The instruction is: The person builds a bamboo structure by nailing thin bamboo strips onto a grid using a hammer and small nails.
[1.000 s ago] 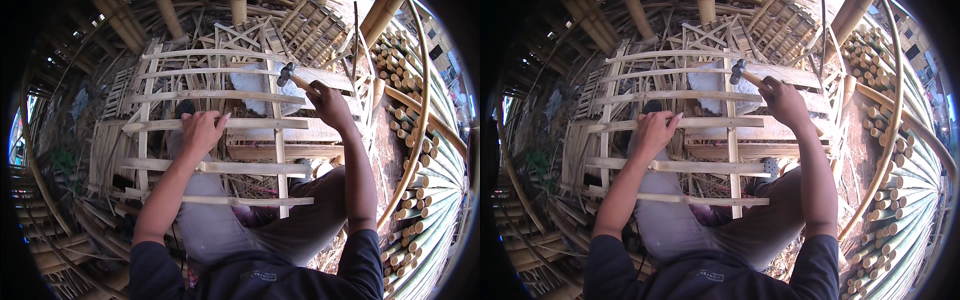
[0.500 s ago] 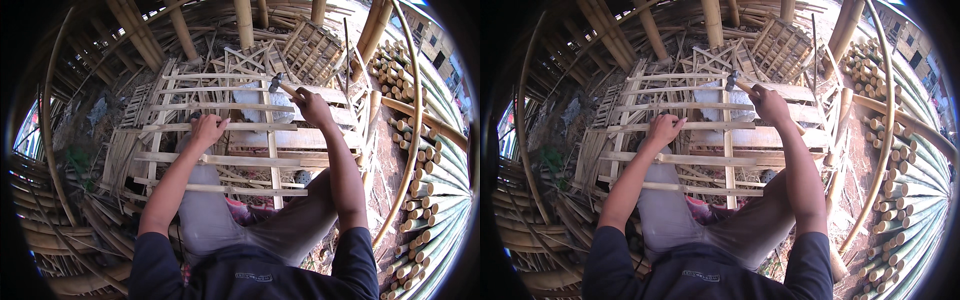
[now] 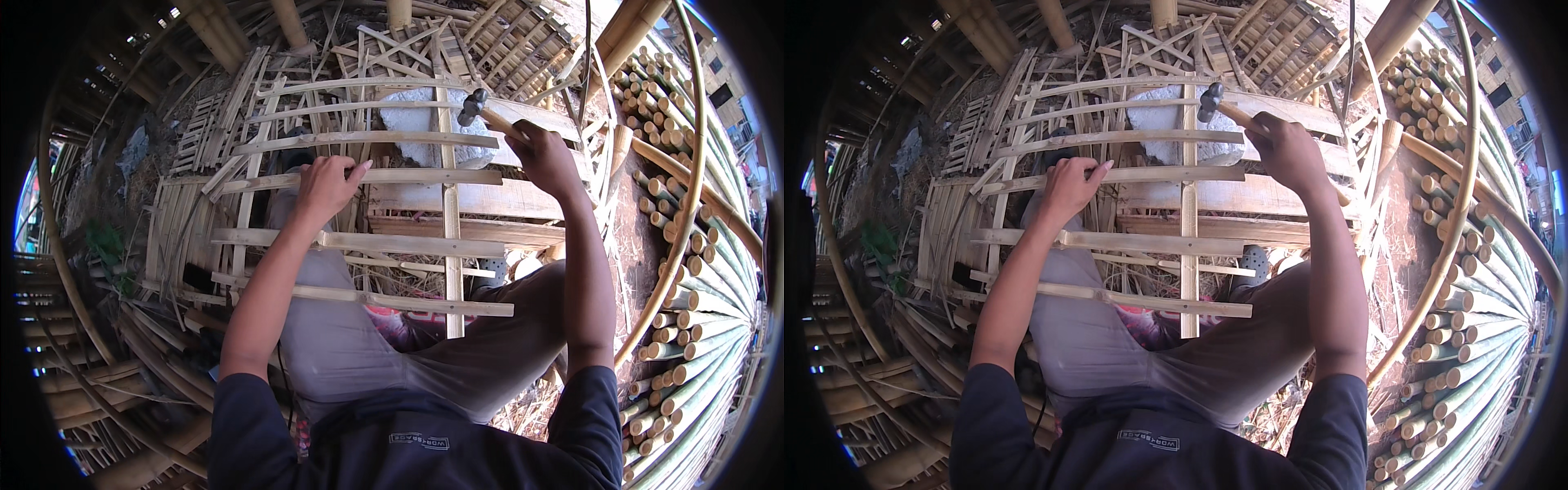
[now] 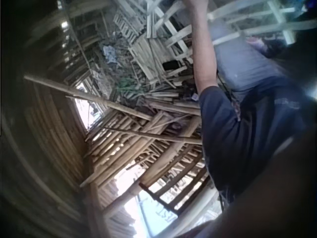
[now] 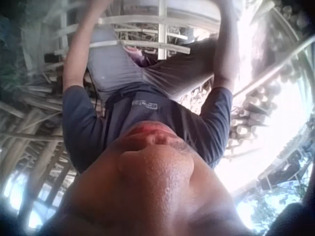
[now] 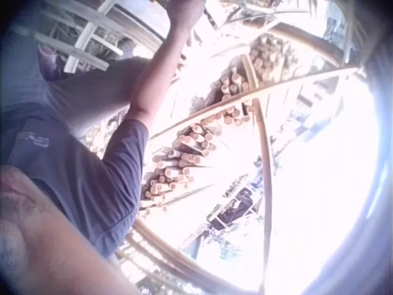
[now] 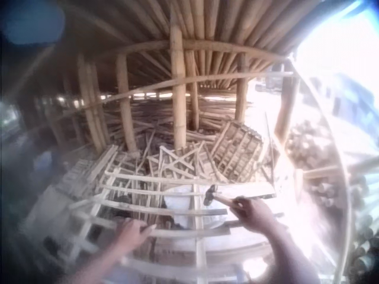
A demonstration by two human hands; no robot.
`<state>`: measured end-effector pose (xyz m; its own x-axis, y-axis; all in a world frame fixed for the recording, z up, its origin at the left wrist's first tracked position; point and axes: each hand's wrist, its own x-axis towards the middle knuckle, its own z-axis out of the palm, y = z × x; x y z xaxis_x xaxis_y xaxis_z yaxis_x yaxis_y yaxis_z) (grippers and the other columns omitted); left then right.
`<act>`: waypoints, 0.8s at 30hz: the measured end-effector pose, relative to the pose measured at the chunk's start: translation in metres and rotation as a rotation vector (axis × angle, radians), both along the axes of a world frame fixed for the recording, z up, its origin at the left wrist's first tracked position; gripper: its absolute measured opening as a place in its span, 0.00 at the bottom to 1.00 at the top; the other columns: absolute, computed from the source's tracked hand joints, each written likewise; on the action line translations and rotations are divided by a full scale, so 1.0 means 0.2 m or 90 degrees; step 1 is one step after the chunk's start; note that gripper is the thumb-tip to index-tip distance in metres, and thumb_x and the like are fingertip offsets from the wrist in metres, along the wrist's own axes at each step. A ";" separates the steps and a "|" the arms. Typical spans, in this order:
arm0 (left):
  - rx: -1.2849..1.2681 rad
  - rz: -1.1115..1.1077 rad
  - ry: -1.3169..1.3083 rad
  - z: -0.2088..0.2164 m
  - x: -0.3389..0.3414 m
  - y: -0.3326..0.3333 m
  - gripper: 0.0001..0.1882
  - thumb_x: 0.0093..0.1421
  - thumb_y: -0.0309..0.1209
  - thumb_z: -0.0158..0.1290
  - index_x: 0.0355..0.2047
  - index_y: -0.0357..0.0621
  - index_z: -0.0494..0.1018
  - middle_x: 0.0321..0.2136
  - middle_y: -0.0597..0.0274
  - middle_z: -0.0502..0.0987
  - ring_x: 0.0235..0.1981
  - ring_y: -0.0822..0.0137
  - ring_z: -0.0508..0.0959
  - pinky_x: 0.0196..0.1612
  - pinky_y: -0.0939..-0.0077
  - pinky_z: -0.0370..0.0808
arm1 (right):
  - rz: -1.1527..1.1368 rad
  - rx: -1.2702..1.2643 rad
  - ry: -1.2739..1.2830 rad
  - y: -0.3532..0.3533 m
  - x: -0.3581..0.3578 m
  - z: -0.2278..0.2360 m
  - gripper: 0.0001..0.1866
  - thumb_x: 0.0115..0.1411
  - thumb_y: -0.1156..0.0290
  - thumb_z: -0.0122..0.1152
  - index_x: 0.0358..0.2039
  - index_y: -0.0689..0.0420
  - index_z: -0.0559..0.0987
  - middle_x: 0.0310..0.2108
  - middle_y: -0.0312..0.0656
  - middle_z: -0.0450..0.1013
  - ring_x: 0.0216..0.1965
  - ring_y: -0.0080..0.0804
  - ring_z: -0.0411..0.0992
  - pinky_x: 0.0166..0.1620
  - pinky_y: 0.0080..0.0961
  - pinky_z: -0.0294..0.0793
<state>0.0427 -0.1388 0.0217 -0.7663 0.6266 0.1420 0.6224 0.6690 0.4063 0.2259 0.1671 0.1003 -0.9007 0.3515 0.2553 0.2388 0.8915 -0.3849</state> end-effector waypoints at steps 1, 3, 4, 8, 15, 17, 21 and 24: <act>-0.004 0.000 0.011 0.00 0.00 0.00 0.25 0.63 0.54 0.52 0.33 0.43 0.82 0.27 0.47 0.81 0.36 0.47 0.80 0.48 0.48 0.69 | -0.008 -0.017 -0.006 0.01 0.00 0.01 0.12 0.64 0.61 0.59 0.40 0.55 0.80 0.23 0.51 0.76 0.28 0.54 0.76 0.32 0.45 0.72; -0.012 -0.002 0.031 0.00 0.02 0.00 0.24 0.63 0.53 0.52 0.32 0.43 0.82 0.25 0.48 0.81 0.33 0.48 0.81 0.46 0.51 0.69 | -0.021 -0.022 0.005 0.02 0.00 0.00 0.12 0.64 0.61 0.59 0.41 0.55 0.80 0.22 0.52 0.76 0.27 0.55 0.75 0.32 0.45 0.72; -0.013 -0.002 0.039 0.00 0.03 0.00 0.24 0.63 0.52 0.52 0.32 0.44 0.82 0.24 0.49 0.81 0.32 0.48 0.81 0.45 0.52 0.68 | -0.030 -0.023 0.010 0.02 0.00 -0.01 0.12 0.64 0.61 0.59 0.41 0.55 0.80 0.21 0.52 0.76 0.26 0.55 0.75 0.31 0.45 0.71; 0.003 0.001 0.073 0.02 0.05 0.00 0.23 0.63 0.51 0.52 0.31 0.45 0.82 0.22 0.51 0.80 0.29 0.50 0.81 0.43 0.55 0.67 | -0.031 -0.021 0.017 0.01 0.01 -0.03 0.12 0.64 0.62 0.59 0.41 0.56 0.80 0.21 0.52 0.75 0.26 0.54 0.76 0.31 0.44 0.71; 0.028 0.003 0.098 -0.03 0.05 -0.02 0.22 0.63 0.51 0.52 0.30 0.45 0.82 0.21 0.51 0.80 0.28 0.49 0.80 0.42 0.55 0.66 | -0.026 0.030 0.016 -0.04 0.01 -0.02 0.12 0.64 0.63 0.58 0.42 0.56 0.80 0.22 0.52 0.76 0.27 0.54 0.76 0.32 0.44 0.72; 0.024 0.008 0.093 -0.03 0.05 -0.02 0.22 0.63 0.51 0.52 0.30 0.45 0.82 0.21 0.50 0.80 0.28 0.49 0.80 0.41 0.55 0.67 | 0.000 0.065 0.073 -0.04 0.01 -0.05 0.11 0.65 0.64 0.57 0.43 0.56 0.79 0.23 0.52 0.76 0.27 0.54 0.76 0.32 0.45 0.72; 0.034 0.004 0.087 -0.04 0.05 -0.02 0.23 0.64 0.51 0.52 0.30 0.44 0.82 0.21 0.50 0.80 0.28 0.49 0.80 0.41 0.56 0.67 | -0.006 0.016 0.103 -0.13 -0.01 -0.07 0.11 0.65 0.67 0.57 0.45 0.57 0.78 0.23 0.54 0.76 0.27 0.56 0.75 0.30 0.46 0.72; 0.039 -0.001 0.096 -0.04 0.06 -0.02 0.23 0.64 0.51 0.52 0.30 0.43 0.82 0.20 0.50 0.79 0.27 0.49 0.80 0.41 0.56 0.67 | 0.009 -0.035 0.119 -0.20 -0.01 -0.08 0.11 0.65 0.68 0.57 0.44 0.59 0.77 0.23 0.54 0.75 0.27 0.57 0.75 0.30 0.47 0.72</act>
<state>0.0546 -0.1418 0.0143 -0.7328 0.6142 0.2927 0.6799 0.6451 0.3487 0.2231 0.1272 0.0850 -0.8440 0.3579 0.3996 0.1466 0.8704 -0.4700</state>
